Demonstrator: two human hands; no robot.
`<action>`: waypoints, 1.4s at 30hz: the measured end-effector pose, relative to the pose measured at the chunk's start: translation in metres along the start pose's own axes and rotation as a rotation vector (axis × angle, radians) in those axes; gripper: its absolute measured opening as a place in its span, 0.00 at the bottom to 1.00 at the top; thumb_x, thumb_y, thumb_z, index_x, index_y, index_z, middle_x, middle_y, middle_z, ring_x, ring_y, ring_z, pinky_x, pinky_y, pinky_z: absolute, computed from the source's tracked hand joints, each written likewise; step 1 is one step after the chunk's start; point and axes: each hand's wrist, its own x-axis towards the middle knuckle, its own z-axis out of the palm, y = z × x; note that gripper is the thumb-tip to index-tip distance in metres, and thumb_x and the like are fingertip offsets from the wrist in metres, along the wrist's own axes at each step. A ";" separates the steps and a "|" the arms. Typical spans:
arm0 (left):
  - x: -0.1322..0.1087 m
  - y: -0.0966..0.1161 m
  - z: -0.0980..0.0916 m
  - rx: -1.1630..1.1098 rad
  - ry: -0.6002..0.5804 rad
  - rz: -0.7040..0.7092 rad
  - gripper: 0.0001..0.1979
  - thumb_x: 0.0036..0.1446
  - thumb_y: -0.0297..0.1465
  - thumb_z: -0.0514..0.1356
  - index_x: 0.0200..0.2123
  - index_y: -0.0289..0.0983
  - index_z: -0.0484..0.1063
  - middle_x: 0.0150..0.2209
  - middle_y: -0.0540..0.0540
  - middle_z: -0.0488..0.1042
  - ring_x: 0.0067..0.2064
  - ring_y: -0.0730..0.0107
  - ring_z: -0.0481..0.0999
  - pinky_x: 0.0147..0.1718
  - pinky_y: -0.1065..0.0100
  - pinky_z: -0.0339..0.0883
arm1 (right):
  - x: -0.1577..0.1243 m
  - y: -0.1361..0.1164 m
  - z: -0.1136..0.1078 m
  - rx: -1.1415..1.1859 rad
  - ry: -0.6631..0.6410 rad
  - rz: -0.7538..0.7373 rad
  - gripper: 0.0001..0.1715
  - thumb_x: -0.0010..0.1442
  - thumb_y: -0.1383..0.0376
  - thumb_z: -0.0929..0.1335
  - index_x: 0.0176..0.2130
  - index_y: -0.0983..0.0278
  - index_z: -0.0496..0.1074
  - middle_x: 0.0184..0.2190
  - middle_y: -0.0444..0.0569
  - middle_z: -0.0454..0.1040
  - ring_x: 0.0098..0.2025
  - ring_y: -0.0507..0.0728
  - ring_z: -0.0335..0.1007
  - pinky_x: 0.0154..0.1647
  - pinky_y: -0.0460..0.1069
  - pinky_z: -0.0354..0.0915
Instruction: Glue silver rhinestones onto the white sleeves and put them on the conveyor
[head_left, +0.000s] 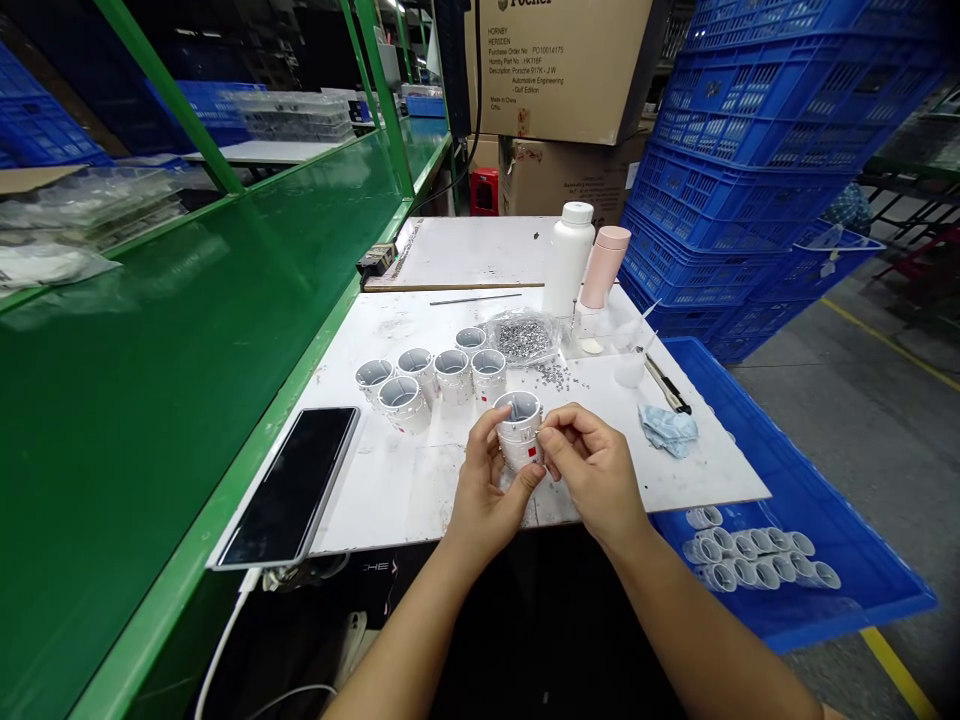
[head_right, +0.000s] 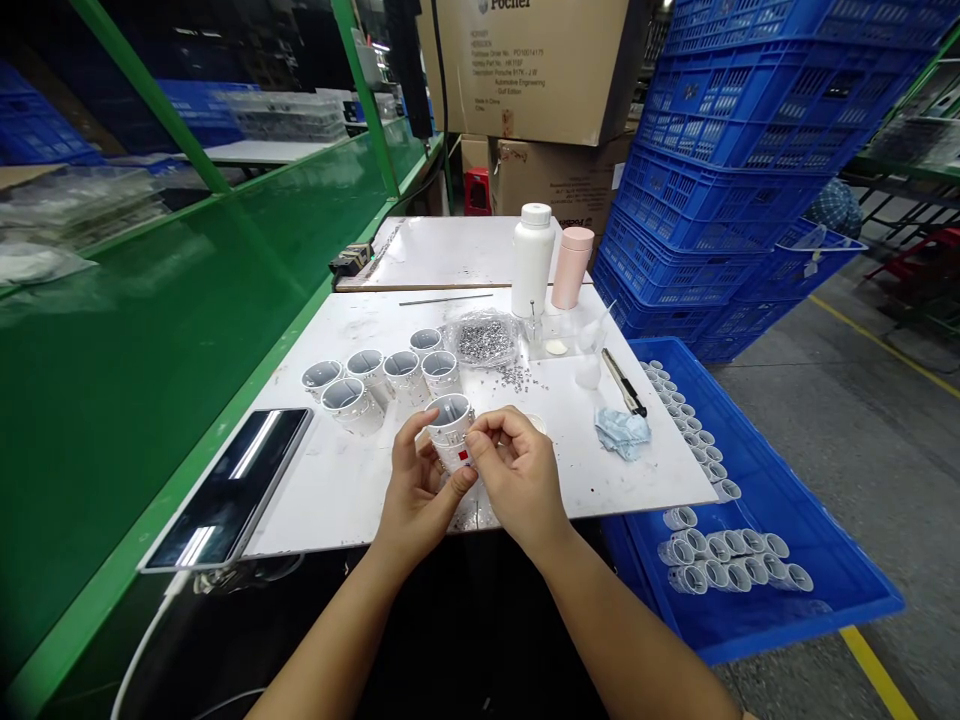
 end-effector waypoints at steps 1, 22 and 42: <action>0.000 0.000 0.000 0.016 0.001 0.012 0.32 0.57 0.29 0.63 0.60 0.47 0.53 0.58 0.39 0.65 0.55 0.61 0.71 0.52 0.59 0.68 | 0.000 -0.001 0.000 -0.007 0.003 -0.002 0.05 0.59 0.65 0.69 0.32 0.64 0.71 0.29 0.42 0.68 0.25 0.46 0.58 0.27 0.44 0.58; -0.006 -0.013 -0.004 0.397 0.057 0.342 0.31 0.56 0.23 0.62 0.60 0.48 0.58 0.52 0.43 0.68 0.52 0.62 0.73 0.53 0.57 0.66 | -0.001 -0.002 -0.006 0.232 -0.021 0.102 0.09 0.54 0.65 0.73 0.31 0.64 0.67 0.27 0.40 0.68 0.22 0.44 0.56 0.22 0.42 0.54; 0.006 0.010 -0.002 -0.096 0.094 -0.158 0.37 0.54 0.33 0.66 0.62 0.48 0.50 0.47 0.45 0.72 0.44 0.68 0.76 0.48 0.63 0.69 | 0.043 -0.021 -0.069 -0.278 0.147 -0.084 0.07 0.59 0.61 0.68 0.33 0.64 0.72 0.24 0.44 0.69 0.23 0.50 0.63 0.20 0.45 0.57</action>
